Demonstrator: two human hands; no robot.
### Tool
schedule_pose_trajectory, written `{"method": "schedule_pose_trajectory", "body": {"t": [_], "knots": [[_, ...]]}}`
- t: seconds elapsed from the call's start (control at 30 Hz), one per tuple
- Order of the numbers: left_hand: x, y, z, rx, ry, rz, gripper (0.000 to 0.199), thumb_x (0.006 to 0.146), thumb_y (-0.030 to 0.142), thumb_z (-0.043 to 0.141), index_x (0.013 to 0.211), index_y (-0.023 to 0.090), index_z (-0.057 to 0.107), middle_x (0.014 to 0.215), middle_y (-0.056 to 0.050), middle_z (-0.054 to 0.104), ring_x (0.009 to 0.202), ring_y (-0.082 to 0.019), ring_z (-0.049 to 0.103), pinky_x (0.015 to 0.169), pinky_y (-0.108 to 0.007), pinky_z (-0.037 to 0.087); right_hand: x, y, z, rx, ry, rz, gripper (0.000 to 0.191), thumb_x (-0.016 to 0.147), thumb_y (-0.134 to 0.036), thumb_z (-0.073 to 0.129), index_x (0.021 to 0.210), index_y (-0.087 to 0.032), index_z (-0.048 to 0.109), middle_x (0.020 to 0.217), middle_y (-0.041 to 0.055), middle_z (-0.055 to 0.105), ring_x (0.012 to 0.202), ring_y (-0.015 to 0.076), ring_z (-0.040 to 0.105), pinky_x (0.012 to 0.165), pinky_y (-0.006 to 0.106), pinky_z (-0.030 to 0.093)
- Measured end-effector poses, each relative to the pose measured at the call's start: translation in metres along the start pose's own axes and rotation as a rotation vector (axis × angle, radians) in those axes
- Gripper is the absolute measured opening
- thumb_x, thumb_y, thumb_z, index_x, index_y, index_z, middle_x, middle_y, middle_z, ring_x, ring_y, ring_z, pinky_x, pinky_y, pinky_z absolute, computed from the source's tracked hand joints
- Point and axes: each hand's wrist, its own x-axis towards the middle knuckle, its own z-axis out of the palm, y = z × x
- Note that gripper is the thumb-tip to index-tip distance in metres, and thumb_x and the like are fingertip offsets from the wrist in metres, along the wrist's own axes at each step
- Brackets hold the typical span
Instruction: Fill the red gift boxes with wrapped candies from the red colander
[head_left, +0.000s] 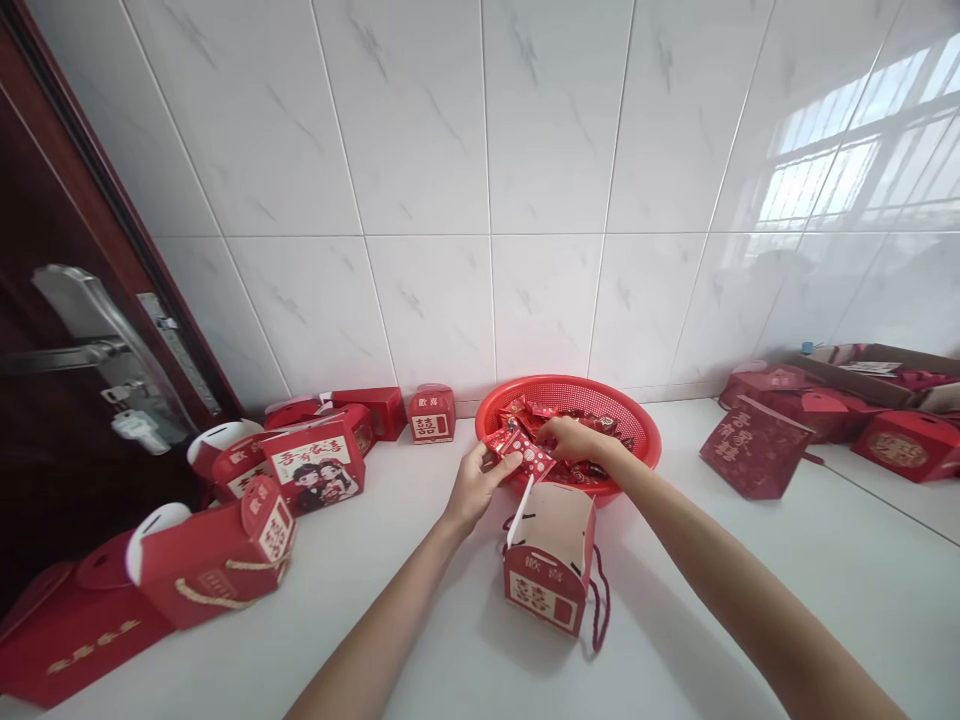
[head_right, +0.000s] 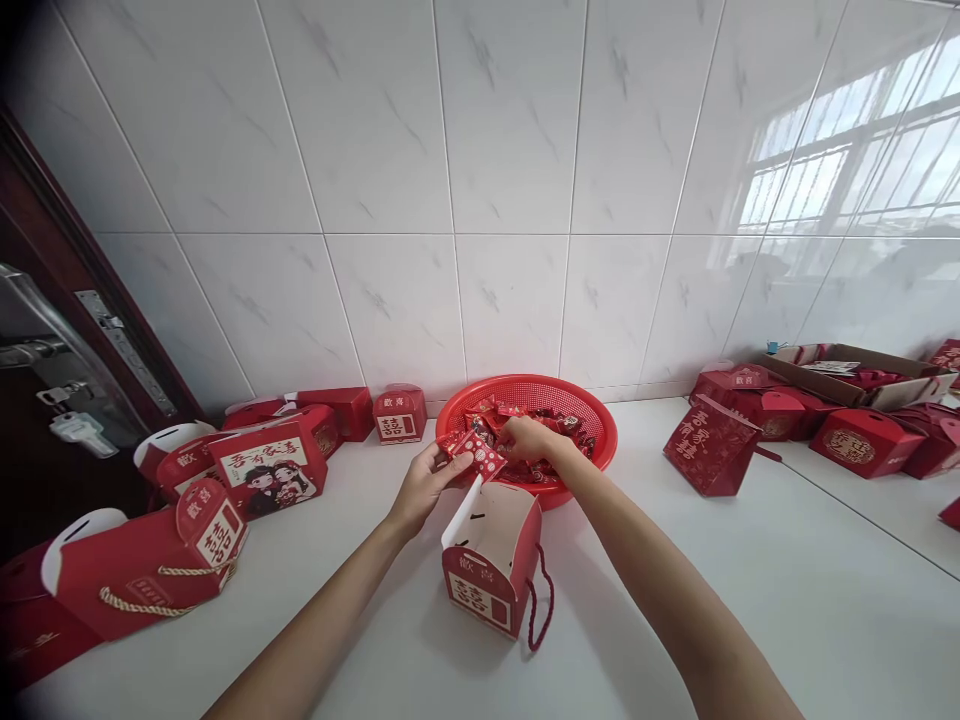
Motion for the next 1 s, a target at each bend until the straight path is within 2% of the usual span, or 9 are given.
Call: {"method": "schedule_pose_trajectory", "body": {"t": [0.1,0.2,0.3,0.4,0.5,0.63,0.7,0.83,1.0], "knots": [[0.000,0.001,0.000,0.001,0.005,-0.002,0.056,0.061,0.050,0.089,0.100,0.015,0.069,0.106,-0.012,0.077,0.094,-0.026,0.072,0.083,-0.037,0.058,-0.004,-0.001,-0.009,0.087,0.100,0.026,0.017,0.059,-0.019,0.073,0.059,-0.019,0.056,0.058,-0.0047,0.053,0.056,0.0122,0.046,0.053,0.026,0.032],[0.000,0.001,0.000,0.000,0.011,0.000,0.055,0.060,0.050,0.089,0.098,0.016,0.069,0.104,-0.011,0.077,0.093,-0.026,0.072,0.082,-0.036,0.058,-0.008,-0.003,-0.017,0.201,0.210,0.033,0.026,0.062,-0.031,0.074,0.061,-0.020,0.050,0.060,-0.0053,0.049,0.058,0.0118,0.045,0.053,0.025,0.032],[0.000,0.001,0.001,-0.002,0.013,0.002,0.054,0.061,0.050,0.089,0.097,0.016,0.069,0.102,-0.011,0.077,0.090,-0.026,0.072,0.079,-0.037,0.058,-0.015,-0.011,-0.021,0.325,0.236,0.010,0.036,0.064,-0.040,0.075,0.062,-0.021,0.045,0.059,-0.0061,0.047,0.056,0.0112,0.046,0.053,0.025,0.035],[0.000,0.001,0.001,-0.001,0.017,0.008,0.052,0.061,0.050,0.088,0.096,0.016,0.070,0.099,-0.011,0.077,0.088,-0.026,0.072,0.077,-0.037,0.058,-0.024,-0.024,-0.024,0.431,0.208,-0.033,0.037,0.068,-0.045,0.075,0.067,-0.020,0.048,0.062,-0.0044,0.053,0.059,0.0129,0.052,0.055,0.026,0.041],[0.000,0.001,0.002,0.001,0.021,0.014,0.051,0.061,0.050,0.088,0.095,0.016,0.070,0.098,-0.010,0.077,0.087,-0.025,0.072,0.076,-0.036,0.058,-0.033,-0.035,-0.025,0.501,0.142,-0.085,0.033,0.074,-0.046,0.074,0.070,-0.018,0.058,0.066,-0.0011,0.061,0.064,0.0151,0.058,0.061,0.029,0.046],[-0.001,0.001,0.003,-0.004,0.024,0.015,0.050,0.062,0.049,0.087,0.095,0.016,0.070,0.096,-0.009,0.077,0.087,-0.024,0.071,0.074,-0.034,0.058,-0.037,-0.040,-0.021,0.535,-0.021,-0.141,0.032,0.081,-0.046,0.070,0.072,-0.016,0.064,0.064,0.0001,0.063,0.065,0.0149,0.057,0.065,0.029,0.045],[-0.001,0.002,0.003,-0.010,0.025,0.013,0.049,0.063,0.049,0.087,0.095,0.016,0.070,0.096,-0.009,0.077,0.088,-0.024,0.071,0.074,-0.034,0.058,-0.038,-0.039,-0.017,0.549,-0.045,-0.154,0.032,0.083,-0.047,0.069,0.074,-0.017,0.064,0.066,-0.0003,0.064,0.064,0.0142,0.057,0.065,0.029,0.045],[-0.002,0.002,0.003,-0.028,0.028,0.001,0.047,0.064,0.050,0.086,0.093,0.017,0.070,0.096,-0.009,0.077,0.087,-0.024,0.072,0.075,-0.035,0.058,-0.040,-0.036,-0.015,0.707,0.042,-0.110,0.032,0.079,-0.048,0.072,0.080,-0.019,0.059,0.077,0.0026,0.071,0.063,0.0147,0.061,0.066,0.031,0.050],[0.000,0.002,0.002,-0.043,0.039,-0.009,0.051,0.060,0.050,0.088,0.094,0.017,0.071,0.099,-0.009,0.078,0.087,-0.025,0.073,0.078,-0.036,0.059,-0.038,-0.028,-0.018,0.873,0.247,0.106,0.026,0.074,-0.040,0.074,0.078,-0.020,0.058,0.080,0.0065,0.073,0.070,0.0187,0.067,0.060,0.029,0.051]]}}
